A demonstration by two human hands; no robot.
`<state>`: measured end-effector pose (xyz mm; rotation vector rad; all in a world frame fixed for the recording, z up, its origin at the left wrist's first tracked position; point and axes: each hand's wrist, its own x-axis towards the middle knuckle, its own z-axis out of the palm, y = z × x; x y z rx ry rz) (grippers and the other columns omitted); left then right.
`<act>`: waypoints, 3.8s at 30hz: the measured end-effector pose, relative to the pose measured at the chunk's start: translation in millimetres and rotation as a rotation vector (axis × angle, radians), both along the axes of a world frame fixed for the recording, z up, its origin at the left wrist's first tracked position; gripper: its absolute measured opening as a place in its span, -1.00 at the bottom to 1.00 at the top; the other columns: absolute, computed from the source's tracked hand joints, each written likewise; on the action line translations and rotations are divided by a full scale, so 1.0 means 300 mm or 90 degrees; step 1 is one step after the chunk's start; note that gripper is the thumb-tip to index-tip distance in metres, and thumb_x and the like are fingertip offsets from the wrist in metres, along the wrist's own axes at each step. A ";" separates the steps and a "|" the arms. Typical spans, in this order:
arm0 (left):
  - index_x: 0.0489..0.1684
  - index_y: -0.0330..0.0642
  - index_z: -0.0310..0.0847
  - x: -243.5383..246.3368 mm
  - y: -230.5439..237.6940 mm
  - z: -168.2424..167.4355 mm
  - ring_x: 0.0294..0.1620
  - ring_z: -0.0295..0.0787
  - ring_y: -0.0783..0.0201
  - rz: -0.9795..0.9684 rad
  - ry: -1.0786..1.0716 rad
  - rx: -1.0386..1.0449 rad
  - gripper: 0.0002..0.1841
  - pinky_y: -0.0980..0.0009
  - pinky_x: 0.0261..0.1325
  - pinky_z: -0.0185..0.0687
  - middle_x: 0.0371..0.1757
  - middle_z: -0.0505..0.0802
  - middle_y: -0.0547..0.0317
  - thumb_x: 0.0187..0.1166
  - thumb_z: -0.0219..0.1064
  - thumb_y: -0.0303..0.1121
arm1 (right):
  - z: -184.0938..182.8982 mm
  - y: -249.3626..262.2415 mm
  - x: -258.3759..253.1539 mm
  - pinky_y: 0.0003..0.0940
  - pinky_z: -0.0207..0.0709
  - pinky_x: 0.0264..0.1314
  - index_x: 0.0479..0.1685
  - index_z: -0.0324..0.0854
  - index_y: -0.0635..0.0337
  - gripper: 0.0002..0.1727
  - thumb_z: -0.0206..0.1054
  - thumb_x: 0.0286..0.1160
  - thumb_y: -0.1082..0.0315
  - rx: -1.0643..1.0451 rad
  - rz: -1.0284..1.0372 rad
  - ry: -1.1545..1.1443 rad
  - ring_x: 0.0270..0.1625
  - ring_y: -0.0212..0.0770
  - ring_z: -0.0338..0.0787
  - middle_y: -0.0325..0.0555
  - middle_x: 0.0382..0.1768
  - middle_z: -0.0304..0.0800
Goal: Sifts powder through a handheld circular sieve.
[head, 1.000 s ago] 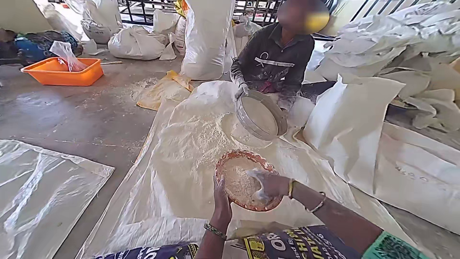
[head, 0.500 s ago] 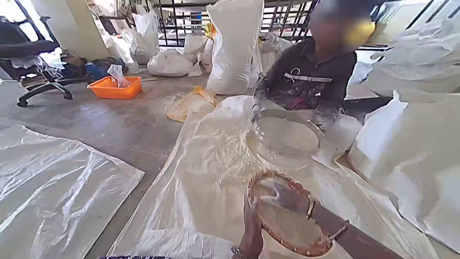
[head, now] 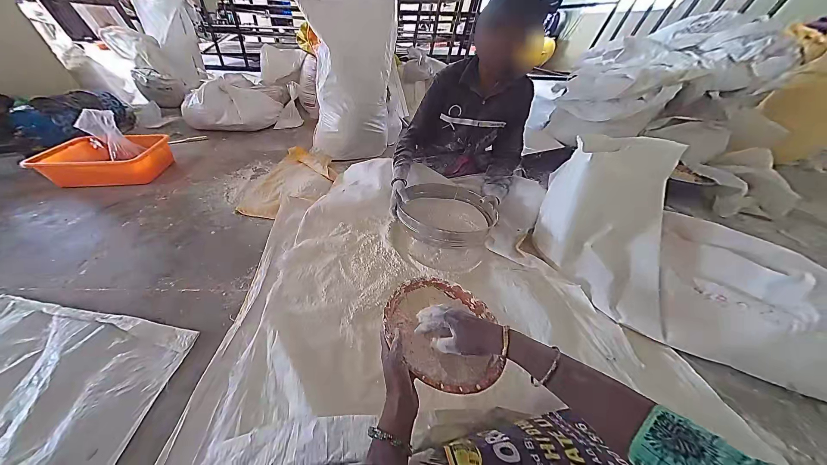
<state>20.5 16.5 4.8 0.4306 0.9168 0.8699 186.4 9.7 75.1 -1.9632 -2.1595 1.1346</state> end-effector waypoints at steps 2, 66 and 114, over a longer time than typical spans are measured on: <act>0.87 -0.08 -0.13 0.006 -0.003 -0.002 0.39 0.56 0.04 -0.006 -0.008 0.003 -0.43 0.14 0.31 0.54 0.59 0.47 -0.25 0.88 -0.12 -0.30 | -0.011 0.004 -0.034 0.06 -0.03 0.86 0.50 0.58 0.36 -0.47 0.39 0.55 0.35 -0.018 0.046 0.006 0.81 0.24 0.23 0.31 0.69 0.37; 0.51 -0.22 0.36 0.006 0.018 -0.078 0.04 0.81 0.29 -0.127 0.045 0.041 -0.52 0.28 0.07 0.77 0.10 0.82 0.09 0.89 -0.26 -0.13 | -0.301 -0.320 0.171 -0.41 0.47 0.57 0.86 -0.01 0.26 -0.33 -0.08 0.80 0.20 0.220 -0.757 0.575 0.60 -0.38 0.49 0.02 0.72 0.31; 0.79 -0.23 -0.01 -0.018 0.006 -0.057 0.19 0.68 0.26 -0.224 0.118 0.104 -0.43 0.30 0.14 0.66 0.41 0.60 -0.08 0.88 -0.27 -0.13 | -0.313 -0.322 0.143 -0.37 0.28 0.72 0.75 0.12 0.48 -0.40 -0.16 0.86 0.26 0.323 -0.757 0.458 0.67 -0.27 0.43 0.21 0.69 0.35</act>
